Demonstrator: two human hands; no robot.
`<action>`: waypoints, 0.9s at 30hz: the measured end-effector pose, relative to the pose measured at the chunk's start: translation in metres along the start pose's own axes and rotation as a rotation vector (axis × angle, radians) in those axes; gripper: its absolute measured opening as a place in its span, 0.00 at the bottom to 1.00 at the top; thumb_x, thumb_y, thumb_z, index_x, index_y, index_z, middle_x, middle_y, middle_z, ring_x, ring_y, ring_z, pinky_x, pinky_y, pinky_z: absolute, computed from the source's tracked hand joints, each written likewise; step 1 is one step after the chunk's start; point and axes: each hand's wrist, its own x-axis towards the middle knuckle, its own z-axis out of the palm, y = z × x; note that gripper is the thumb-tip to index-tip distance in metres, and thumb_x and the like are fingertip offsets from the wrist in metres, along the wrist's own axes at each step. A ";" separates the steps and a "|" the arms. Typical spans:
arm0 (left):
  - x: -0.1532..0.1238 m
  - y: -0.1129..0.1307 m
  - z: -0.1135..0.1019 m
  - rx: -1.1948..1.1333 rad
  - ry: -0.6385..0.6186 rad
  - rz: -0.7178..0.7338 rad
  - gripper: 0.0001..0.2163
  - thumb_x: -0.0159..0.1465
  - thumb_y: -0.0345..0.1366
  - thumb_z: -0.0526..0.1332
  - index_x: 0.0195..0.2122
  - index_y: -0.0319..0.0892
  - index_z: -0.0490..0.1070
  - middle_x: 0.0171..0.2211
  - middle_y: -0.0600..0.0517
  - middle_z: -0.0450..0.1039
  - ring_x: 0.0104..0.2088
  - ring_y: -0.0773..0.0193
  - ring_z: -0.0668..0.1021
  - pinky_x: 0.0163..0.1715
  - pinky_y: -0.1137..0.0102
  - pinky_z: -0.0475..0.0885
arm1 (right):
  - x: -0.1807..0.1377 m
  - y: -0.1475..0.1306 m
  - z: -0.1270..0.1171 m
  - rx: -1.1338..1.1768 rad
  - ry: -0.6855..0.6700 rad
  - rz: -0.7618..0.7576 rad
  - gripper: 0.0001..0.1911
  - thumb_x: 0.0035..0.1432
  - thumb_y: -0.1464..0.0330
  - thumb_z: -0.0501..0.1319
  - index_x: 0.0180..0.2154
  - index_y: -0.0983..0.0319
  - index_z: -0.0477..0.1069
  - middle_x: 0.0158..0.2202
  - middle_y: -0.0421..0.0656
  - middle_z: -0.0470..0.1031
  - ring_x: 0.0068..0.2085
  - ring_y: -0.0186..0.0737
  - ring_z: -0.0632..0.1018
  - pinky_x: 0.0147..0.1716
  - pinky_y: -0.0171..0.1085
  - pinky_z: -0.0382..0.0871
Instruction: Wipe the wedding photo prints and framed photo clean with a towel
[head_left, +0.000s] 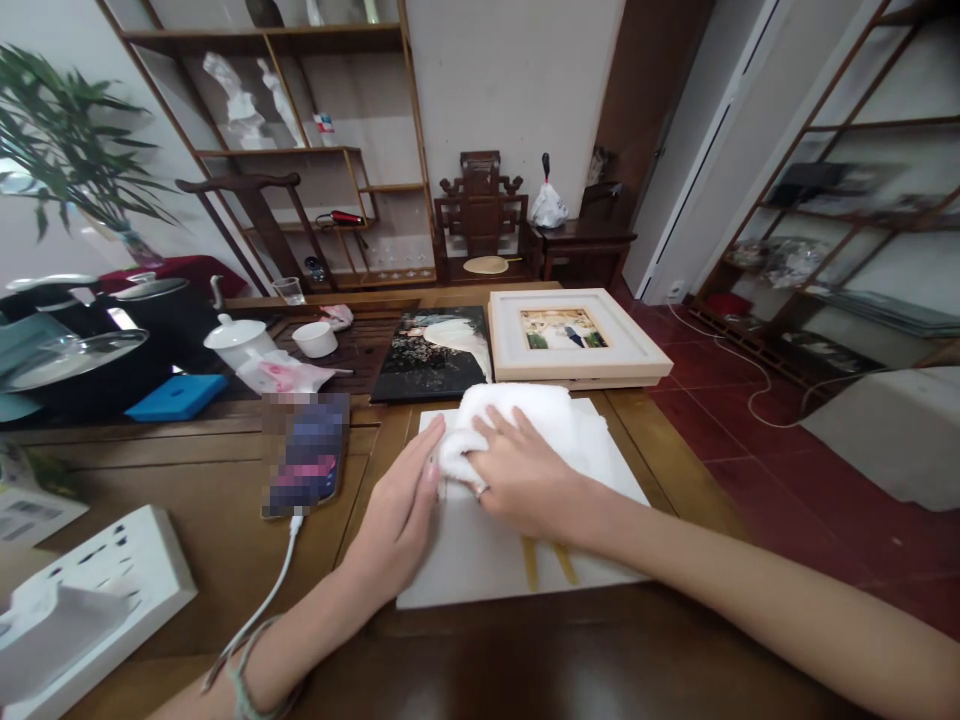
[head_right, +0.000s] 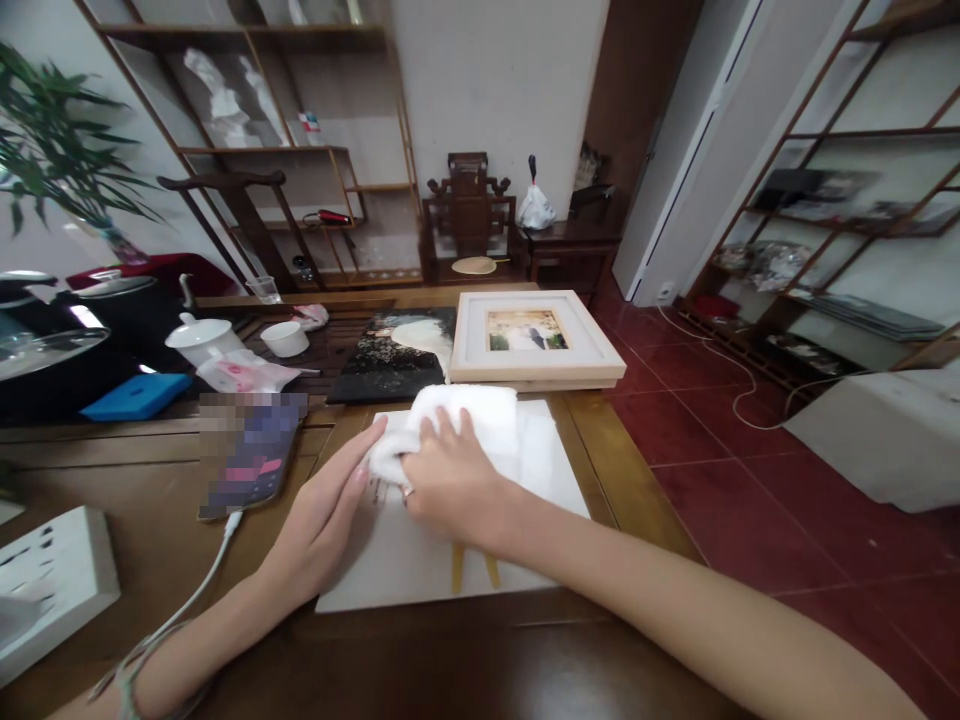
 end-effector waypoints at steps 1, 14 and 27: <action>0.000 0.001 -0.001 -0.023 0.025 -0.018 0.20 0.69 0.37 0.43 0.61 0.38 0.56 0.62 0.46 0.58 0.62 0.60 0.61 0.62 0.60 0.54 | -0.002 -0.005 0.003 -0.032 0.018 -0.049 0.17 0.58 0.68 0.53 0.45 0.70 0.73 0.58 0.62 0.61 0.61 0.65 0.57 0.56 0.61 0.49; -0.004 -0.001 0.005 0.040 -0.178 -0.043 0.22 0.69 0.42 0.42 0.58 0.37 0.62 0.59 0.45 0.64 0.60 0.55 0.64 0.61 0.52 0.52 | -0.073 -0.014 -0.016 0.221 -0.157 -0.247 0.11 0.54 0.68 0.59 0.38 0.64 0.76 0.52 0.54 0.71 0.56 0.52 0.68 0.56 0.47 0.57; -0.004 -0.002 -0.002 -0.224 0.084 -0.070 0.24 0.70 0.45 0.40 0.64 0.43 0.51 0.65 0.49 0.51 0.64 0.57 0.56 0.63 0.58 0.49 | 0.001 -0.019 0.007 -0.019 0.026 -0.221 0.15 0.57 0.68 0.56 0.42 0.69 0.75 0.58 0.63 0.61 0.61 0.65 0.57 0.56 0.62 0.47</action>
